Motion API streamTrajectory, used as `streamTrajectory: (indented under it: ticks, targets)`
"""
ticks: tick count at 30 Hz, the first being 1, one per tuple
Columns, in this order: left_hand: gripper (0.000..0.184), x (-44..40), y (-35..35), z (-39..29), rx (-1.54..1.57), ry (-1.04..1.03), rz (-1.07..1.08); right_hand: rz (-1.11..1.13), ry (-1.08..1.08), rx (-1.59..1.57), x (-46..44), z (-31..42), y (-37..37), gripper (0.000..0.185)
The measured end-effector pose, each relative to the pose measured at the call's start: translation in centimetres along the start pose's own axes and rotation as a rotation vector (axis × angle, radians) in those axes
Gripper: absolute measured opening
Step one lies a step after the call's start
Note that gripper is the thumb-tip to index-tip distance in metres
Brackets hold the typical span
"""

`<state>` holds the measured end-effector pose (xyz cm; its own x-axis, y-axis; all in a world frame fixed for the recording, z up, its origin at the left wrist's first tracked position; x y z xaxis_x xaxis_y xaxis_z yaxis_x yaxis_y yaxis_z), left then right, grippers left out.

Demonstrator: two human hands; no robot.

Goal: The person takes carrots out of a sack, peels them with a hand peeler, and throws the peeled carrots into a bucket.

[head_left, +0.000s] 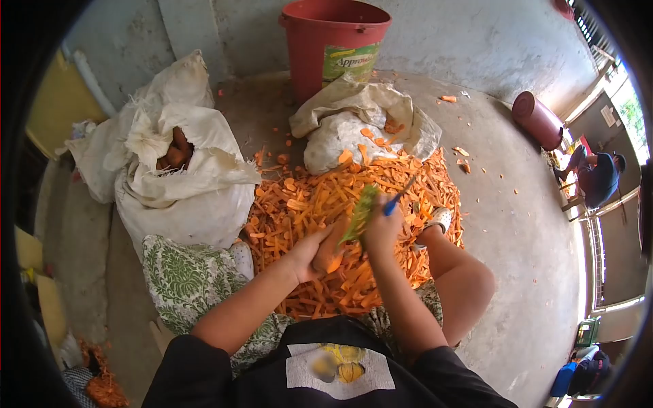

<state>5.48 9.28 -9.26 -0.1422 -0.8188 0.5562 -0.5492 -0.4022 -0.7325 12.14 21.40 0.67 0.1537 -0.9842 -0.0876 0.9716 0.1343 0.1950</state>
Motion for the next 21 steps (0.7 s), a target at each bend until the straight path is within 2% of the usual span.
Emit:
streamTrajectory:
  ticks: [1, 3, 5, 6, 8, 11, 12, 14, 15, 17, 18, 19, 21]
  targets:
    - [0.038, 0.4, -0.7, -0.7, 0.084, -0.037, 0.013, 0.05, 0.127, 0.033, 1.4, 0.8, -1.1, 0.026]
    - [0.037, 1.1, -1.8, -0.3, 0.102, -0.036, 0.024, 0.061, 0.165, 0.138, 3.2, 1.8, -1.6, 0.026]
    - [0.038, 1.0, -1.3, -0.7, 0.01, -0.121, -0.033, 0.075, 0.205, 0.243, 3.4, 2.3, -1.9, 0.026]
    - [0.038, 0.6, -0.8, -0.9, 0.011, -0.125, -0.033, 0.064, 0.174, 0.252, 2.9, 1.8, -1.8, 0.026]
    - [0.038, -0.1, -1.0, -0.8, -0.169, -0.086, 0.125, 0.058, 0.139, 0.264, 2.3, 0.5, -1.9, 0.026]
    - [0.037, -0.2, -0.5, -1.5, -0.196, -0.099, 0.01, 0.055, 0.077, 0.212, 0.5, -1.9, -2.2, 0.027]
    - [0.037, 0.2, -0.7, -1.3, -0.193, -0.1, 0.012, -0.003, 0.094, 0.207, -0.2, -2.5, -1.8, 0.028]
    - [0.039, 1.4, -0.7, 1.3, -0.343, 0.095, -0.024, -0.154, 0.067, 0.229, -2.9, -3.3, 0.6, 0.028]
    - [0.042, 1.7, -1.1, 1.6, -0.424, 0.052, -0.032, -0.245, 0.019, 0.258, -4.7, -4.0, 3.2, 0.028]
    - [0.044, 2.2, -2.8, 1.7, -0.288, 0.061, 0.147, -0.252, -0.187, -0.151, -7.6, -10.6, 4.9, 0.03]
    - [0.044, 1.7, -2.3, 1.1, -0.225, 0.02, 0.124, -0.272, -0.231, 0.062, -7.0, -9.1, 5.8, 0.03]
    - [0.045, 1.1, -2.0, 0.2, -0.159, -0.021, 0.105, -0.275, -0.235, 0.064, -5.9, -7.4, 5.8, 0.03]
    - [0.043, 0.5, -1.6, -0.6, -0.139, -0.03, 0.06, -0.107, -0.147, -0.114, -3.5, -3.2, 2.4, 0.03]
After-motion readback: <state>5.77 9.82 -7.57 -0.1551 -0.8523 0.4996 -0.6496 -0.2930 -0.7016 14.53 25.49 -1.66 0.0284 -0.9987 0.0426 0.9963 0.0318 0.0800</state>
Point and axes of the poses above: each hand's wrist, its own x-axis away from the middle knuckle, its own y-axis out of the back of the hand, z = x × y, the point moved 9 cm from there along -x, towards the middle knuckle, and after that the axes turned 1 degree about -y, right-handed, at the moved point
